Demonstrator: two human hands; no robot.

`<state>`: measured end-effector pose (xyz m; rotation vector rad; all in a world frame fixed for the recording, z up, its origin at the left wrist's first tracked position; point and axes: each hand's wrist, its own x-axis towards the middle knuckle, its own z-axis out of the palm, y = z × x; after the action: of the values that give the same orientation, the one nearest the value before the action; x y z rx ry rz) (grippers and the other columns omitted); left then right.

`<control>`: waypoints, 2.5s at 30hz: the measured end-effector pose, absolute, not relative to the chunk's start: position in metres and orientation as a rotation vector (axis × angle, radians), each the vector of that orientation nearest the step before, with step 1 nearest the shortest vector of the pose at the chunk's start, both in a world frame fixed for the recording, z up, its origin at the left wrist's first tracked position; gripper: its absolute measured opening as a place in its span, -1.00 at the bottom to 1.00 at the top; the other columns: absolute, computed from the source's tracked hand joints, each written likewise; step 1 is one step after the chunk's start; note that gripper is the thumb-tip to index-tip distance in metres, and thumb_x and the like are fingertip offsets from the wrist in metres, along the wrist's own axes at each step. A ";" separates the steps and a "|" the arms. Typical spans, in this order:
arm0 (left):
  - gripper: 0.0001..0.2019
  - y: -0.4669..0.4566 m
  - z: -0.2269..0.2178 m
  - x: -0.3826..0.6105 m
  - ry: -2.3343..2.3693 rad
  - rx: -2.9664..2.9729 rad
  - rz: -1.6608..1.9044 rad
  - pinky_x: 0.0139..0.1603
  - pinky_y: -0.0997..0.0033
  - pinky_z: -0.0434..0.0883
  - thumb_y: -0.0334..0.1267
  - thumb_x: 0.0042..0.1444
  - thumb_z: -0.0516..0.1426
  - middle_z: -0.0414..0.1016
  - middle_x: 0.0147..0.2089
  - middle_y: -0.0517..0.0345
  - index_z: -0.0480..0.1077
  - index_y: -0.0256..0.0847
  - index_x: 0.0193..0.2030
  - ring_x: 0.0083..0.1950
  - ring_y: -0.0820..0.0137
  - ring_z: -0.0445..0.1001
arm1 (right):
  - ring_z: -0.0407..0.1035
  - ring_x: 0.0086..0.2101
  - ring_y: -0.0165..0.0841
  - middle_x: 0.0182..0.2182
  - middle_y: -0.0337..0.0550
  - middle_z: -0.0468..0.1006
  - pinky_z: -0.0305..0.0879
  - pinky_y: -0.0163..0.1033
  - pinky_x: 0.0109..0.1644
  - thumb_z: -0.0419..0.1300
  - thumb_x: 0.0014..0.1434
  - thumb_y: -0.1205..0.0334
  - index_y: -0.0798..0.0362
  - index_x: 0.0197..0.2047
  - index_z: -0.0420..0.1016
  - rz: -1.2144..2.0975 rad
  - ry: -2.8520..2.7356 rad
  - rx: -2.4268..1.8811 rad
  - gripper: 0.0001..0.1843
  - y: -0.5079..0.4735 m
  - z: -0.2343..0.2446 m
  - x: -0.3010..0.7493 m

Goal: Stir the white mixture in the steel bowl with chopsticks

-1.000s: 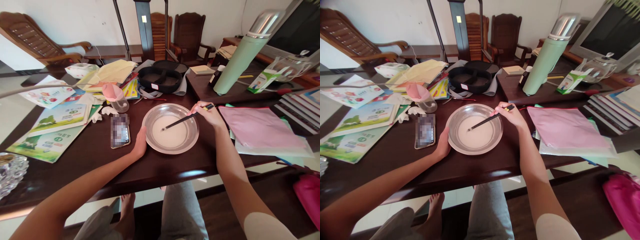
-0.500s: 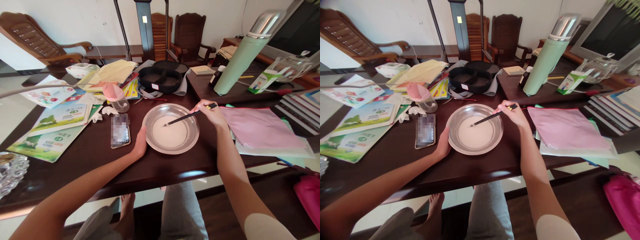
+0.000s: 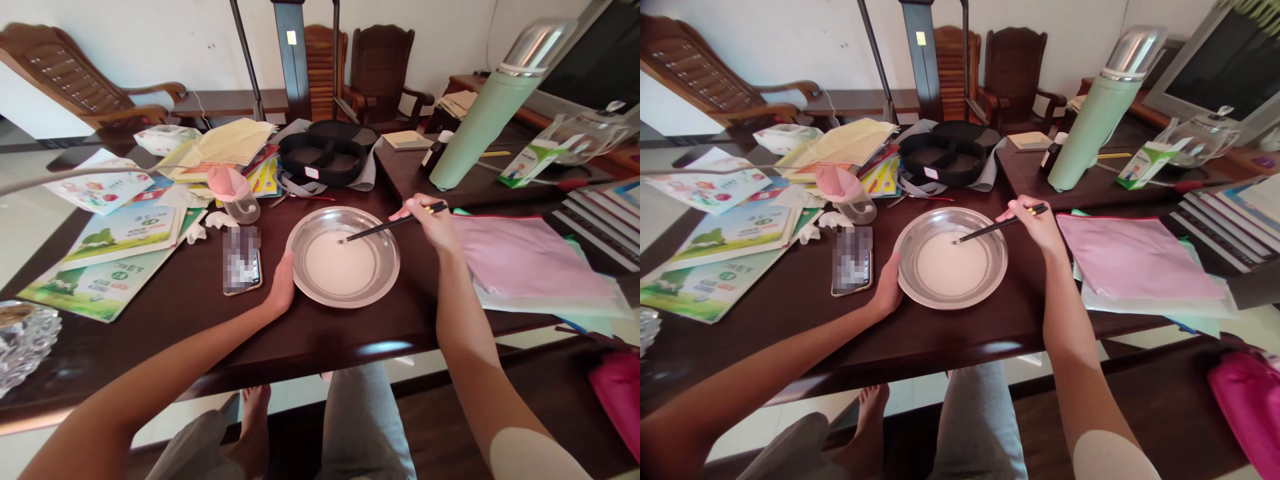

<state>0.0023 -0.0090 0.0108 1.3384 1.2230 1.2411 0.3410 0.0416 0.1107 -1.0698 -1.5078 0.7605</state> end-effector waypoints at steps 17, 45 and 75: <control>-0.28 -0.013 0.024 0.006 1.252 1.344 1.223 0.65 0.00 0.17 0.32 0.43 -0.02 0.51 0.49 -0.04 0.51 -0.19 0.38 0.56 0.02 0.37 | 0.62 -0.44 -0.19 -0.55 -0.21 0.66 0.53 -0.04 -0.14 0.39 0.25 -0.33 -0.10 -0.55 0.56 0.890 -1.516 -0.972 -0.44 0.042 0.106 0.344; -0.28 -0.010 0.015 0.004 1.245 1.330 1.228 0.63 -0.03 0.17 0.32 0.44 -0.03 0.49 0.50 -0.09 0.49 -0.20 0.39 0.56 0.03 0.36 | 0.67 -0.35 -0.12 -0.49 -0.21 0.72 0.58 0.03 -0.12 0.42 0.17 -0.41 -0.14 -0.51 0.59 0.930 -1.606 -1.010 -0.46 0.042 0.107 0.340; -0.27 -0.011 0.017 0.004 1.222 1.314 1.237 0.65 -0.01 0.15 0.30 0.44 -0.01 0.48 0.50 -0.14 0.49 -0.26 0.39 0.57 -0.02 0.34 | 0.67 -0.37 -0.16 -0.52 -0.18 0.69 0.55 -0.03 -0.08 0.44 0.18 -0.36 -0.08 -0.50 0.60 0.837 -1.544 -1.020 -0.46 0.041 0.110 0.344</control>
<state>0.0044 -0.0114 0.0167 1.3141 1.2218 1.2366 0.3436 0.0409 0.1095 -1.0202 -1.5444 0.8372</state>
